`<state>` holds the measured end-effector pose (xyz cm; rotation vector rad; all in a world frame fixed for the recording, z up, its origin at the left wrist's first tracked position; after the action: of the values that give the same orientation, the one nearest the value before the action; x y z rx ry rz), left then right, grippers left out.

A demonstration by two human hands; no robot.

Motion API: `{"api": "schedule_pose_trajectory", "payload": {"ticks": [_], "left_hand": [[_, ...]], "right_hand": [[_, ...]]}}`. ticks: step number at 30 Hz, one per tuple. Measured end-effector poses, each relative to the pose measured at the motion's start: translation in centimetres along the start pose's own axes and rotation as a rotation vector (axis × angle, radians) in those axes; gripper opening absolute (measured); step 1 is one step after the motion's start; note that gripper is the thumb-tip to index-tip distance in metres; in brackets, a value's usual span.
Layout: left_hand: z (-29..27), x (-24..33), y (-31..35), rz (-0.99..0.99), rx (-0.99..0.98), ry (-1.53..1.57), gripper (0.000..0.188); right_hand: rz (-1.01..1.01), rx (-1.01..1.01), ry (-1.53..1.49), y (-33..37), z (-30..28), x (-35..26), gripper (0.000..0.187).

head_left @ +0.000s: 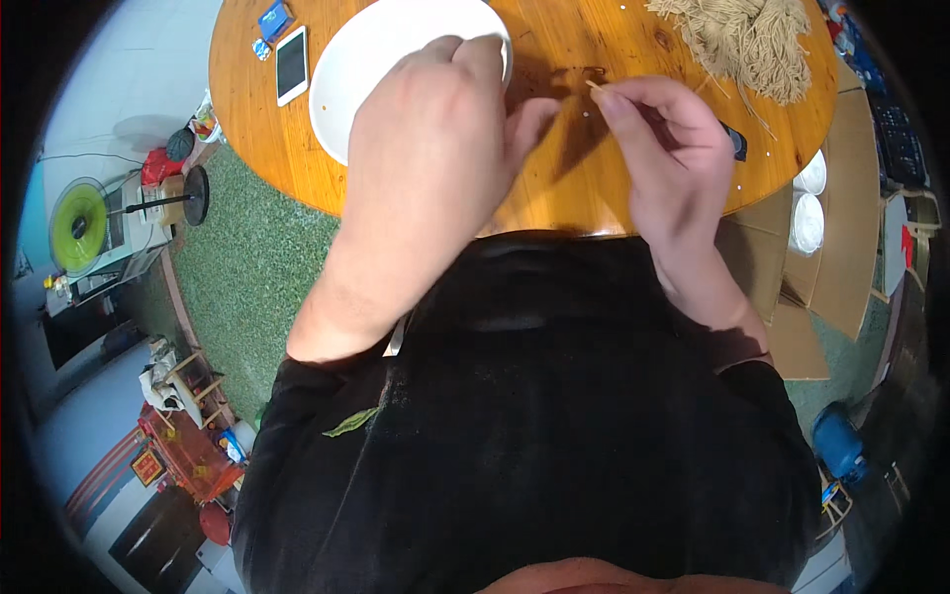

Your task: Attaching plastic handles to decorative bowls by threading the ends through holes and securing them.

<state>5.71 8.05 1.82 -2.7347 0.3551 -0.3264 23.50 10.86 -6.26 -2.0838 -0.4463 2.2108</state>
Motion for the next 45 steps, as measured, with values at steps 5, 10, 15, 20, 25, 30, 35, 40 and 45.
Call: {"api": "schedule_pose_trajectory", "payload": {"ticks": [5, 10, 15, 20, 25, 30, 35, 40, 45], "left_hand": [[-0.7, -1.6, 0.9, -0.175, -0.129, 0.269, 0.025], [-1.1, -2.8, 3.2, -0.346, -0.078, 0.642, 0.027], [-1.4, -2.9, 3.8, -0.295, -0.107, 0.625, 0.031], [-1.3, -3.0, 4.2, -0.233, -0.095, 0.598, 0.031], [-1.6, -2.4, 4.0, -0.22, -0.127, 0.59, 0.03], [-1.4, -2.5, 4.3, -0.22, -0.129, 0.582, 0.031], [-1.4, -2.5, 4.4, -0.19, -0.153, 0.62, 0.026], [-1.0, -2.9, 4.6, -0.394, -0.249, 0.897, 0.019], [-0.1, -3.5, 4.5, -0.373, -0.267, 0.87, 0.018]], "right_hand": [[-0.003, -0.033, -0.082, -0.4, 1.5, 0.7, 0.013], [-0.065, -0.166, -0.129, -0.4, 3.6, -0.1, 0.007], [-0.122, -0.19, -0.145, -0.1, 5.2, 0.0, 0.004], [-0.157, -0.22, -0.111, 0.1, 5.5, -0.1, 0.004], [-0.132, -0.208, -0.086, 0.3, 5.3, -0.1, 0.003], [-0.159, -0.209, -0.045, 0.4, 5.4, -0.3, 0.002], [-0.197, -0.203, 0.038, 0.5, 5.1, -0.3, 0.003], [-0.29, -0.197, 0.181, 0.5, 4.6, -1.4, 0.005], [-0.3, -0.157, 0.158, 0.3, 4.4, -1.4, 0.005]]}}
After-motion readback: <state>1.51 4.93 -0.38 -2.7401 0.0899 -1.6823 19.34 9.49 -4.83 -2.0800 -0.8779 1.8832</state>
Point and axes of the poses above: each hand's wrist, its own y-axis away from the middle knuckle, its own z-axis out of the palm, x = y × z, the point moved 4 cm from there along -y, towards the middle knuckle, and after that the axes turned 4 degrees about -x, right-handed, at the moved point
